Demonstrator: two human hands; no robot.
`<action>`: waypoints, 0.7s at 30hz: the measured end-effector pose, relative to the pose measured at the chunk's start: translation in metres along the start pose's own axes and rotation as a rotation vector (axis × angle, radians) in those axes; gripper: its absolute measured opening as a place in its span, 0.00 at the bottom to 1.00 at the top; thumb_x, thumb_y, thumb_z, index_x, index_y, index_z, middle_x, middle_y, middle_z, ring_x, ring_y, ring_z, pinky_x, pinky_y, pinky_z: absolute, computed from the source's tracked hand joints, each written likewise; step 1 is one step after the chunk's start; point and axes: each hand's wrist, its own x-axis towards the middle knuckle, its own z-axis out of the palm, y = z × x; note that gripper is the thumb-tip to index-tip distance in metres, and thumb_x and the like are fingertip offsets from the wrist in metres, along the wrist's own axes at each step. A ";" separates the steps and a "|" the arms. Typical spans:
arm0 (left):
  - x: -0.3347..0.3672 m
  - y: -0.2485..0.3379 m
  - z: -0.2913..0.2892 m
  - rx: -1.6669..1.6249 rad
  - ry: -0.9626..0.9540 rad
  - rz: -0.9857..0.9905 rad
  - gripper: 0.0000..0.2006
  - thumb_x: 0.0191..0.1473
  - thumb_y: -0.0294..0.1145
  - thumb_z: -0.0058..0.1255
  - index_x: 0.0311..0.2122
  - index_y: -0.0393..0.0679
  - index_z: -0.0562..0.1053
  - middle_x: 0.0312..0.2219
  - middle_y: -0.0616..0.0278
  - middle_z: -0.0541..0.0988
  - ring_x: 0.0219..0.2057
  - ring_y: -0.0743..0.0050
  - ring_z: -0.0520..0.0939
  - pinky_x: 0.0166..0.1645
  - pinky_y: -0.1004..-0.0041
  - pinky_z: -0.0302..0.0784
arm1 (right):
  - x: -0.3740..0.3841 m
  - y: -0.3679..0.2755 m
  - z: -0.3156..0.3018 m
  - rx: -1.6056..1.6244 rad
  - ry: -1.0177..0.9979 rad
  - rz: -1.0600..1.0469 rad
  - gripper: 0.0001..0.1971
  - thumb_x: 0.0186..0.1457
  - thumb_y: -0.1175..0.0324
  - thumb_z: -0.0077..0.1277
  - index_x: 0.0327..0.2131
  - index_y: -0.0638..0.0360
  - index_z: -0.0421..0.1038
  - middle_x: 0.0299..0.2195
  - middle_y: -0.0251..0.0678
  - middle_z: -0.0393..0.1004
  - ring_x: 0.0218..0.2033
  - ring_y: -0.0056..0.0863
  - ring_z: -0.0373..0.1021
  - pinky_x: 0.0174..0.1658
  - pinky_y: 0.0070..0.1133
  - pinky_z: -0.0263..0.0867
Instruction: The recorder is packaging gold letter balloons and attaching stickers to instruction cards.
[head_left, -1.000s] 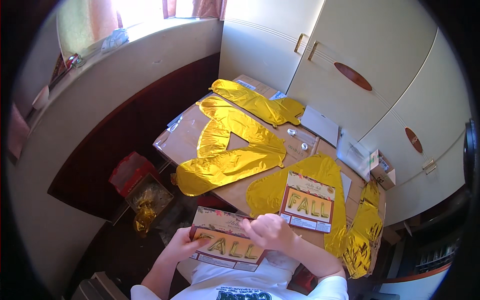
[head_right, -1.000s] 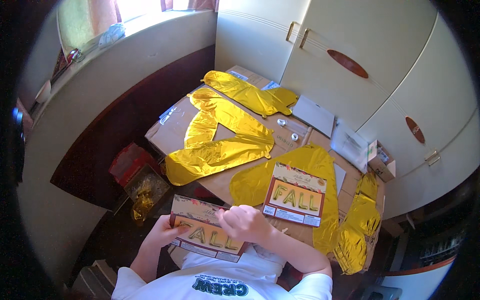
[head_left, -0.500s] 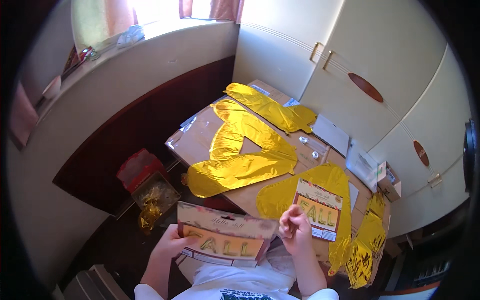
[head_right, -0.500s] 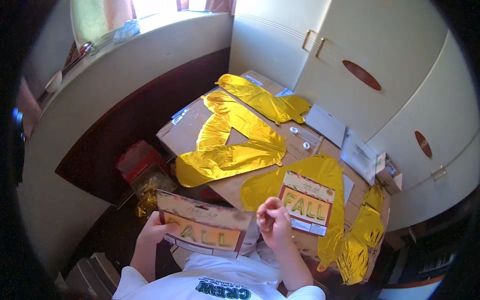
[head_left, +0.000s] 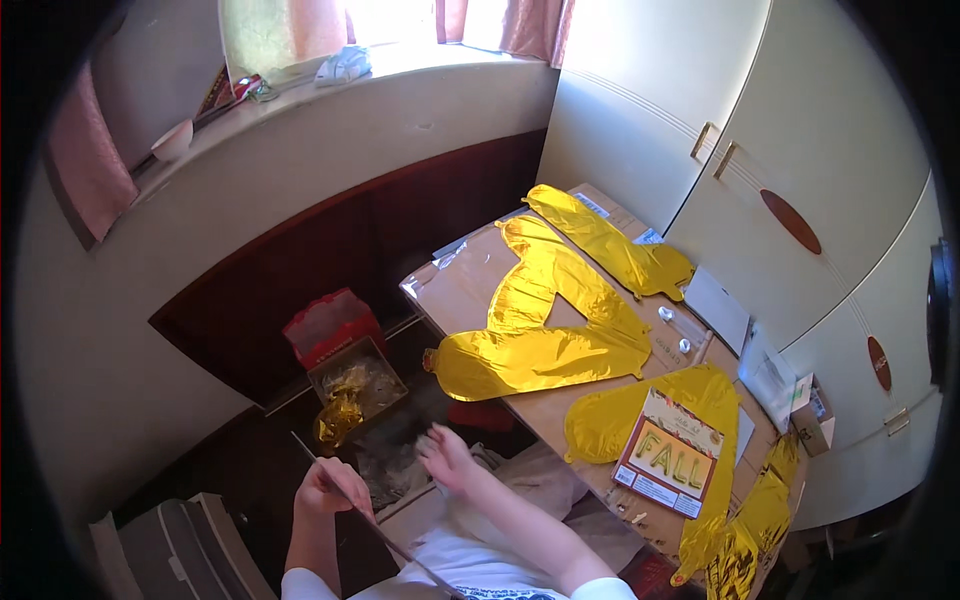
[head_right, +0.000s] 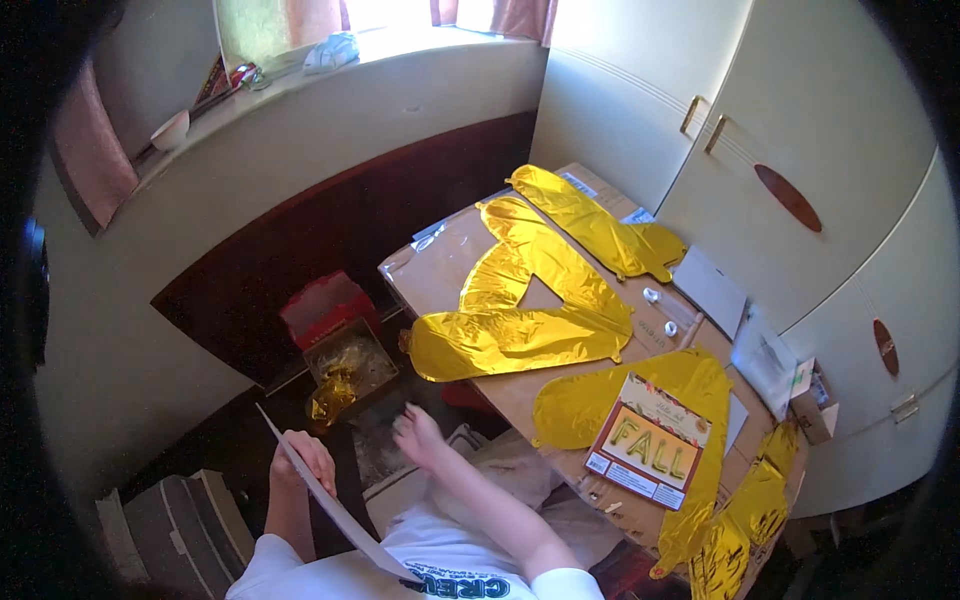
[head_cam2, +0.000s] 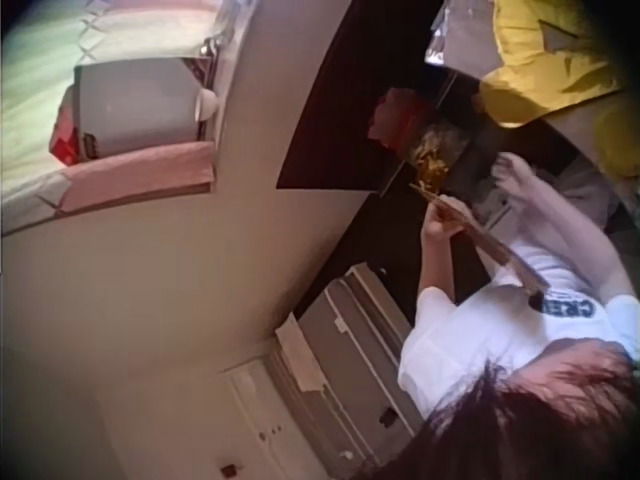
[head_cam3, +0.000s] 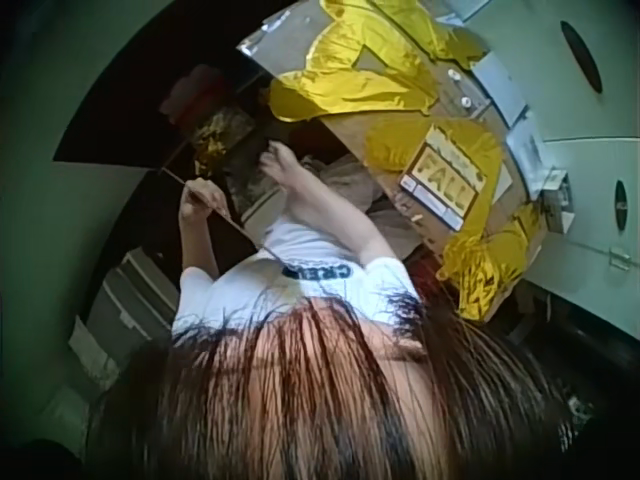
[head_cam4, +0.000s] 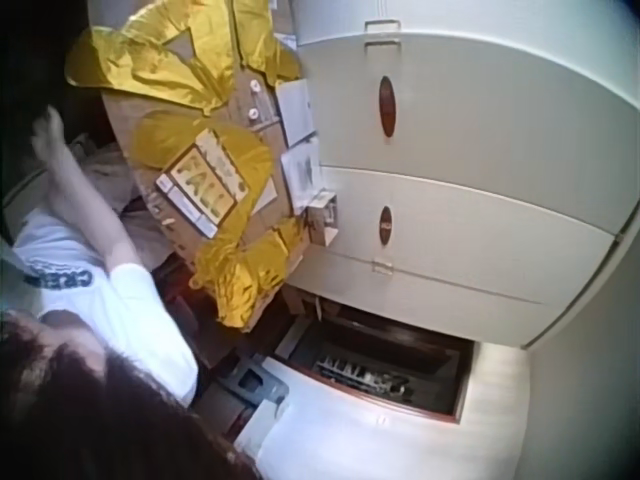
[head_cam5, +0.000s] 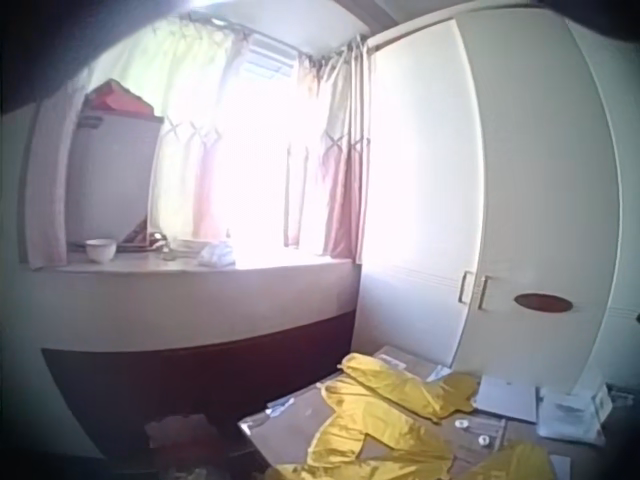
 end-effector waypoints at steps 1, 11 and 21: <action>-0.005 -0.002 -0.003 0.010 0.000 0.011 0.09 0.36 0.16 0.52 0.29 0.30 0.74 0.25 0.46 0.78 0.29 0.54 0.81 0.36 0.63 0.77 | -0.011 -0.006 0.033 -0.077 0.034 0.005 0.26 0.55 0.61 0.43 0.54 0.61 0.53 0.57 0.43 0.51 0.53 0.34 0.56 0.53 0.33 0.55; 0.056 -0.029 0.004 0.118 0.669 -0.024 0.18 0.48 0.23 0.50 0.46 0.34 0.65 0.41 0.54 0.74 0.40 0.62 0.78 0.42 0.67 0.75 | -0.184 -0.055 -0.001 -0.363 -0.066 -1.013 0.20 0.54 0.71 0.40 0.52 0.59 0.54 0.48 0.35 0.60 0.43 0.22 0.64 0.46 0.20 0.60; 0.236 -0.106 0.106 0.571 0.302 -0.072 0.12 0.50 0.21 0.46 0.42 0.33 0.68 0.35 0.61 0.75 0.32 0.78 0.75 0.37 0.78 0.70 | -0.311 -0.139 -0.006 -2.304 0.679 -1.857 0.20 0.44 0.67 0.49 0.43 0.59 0.62 0.32 0.34 0.65 0.29 0.26 0.68 0.28 0.20 0.67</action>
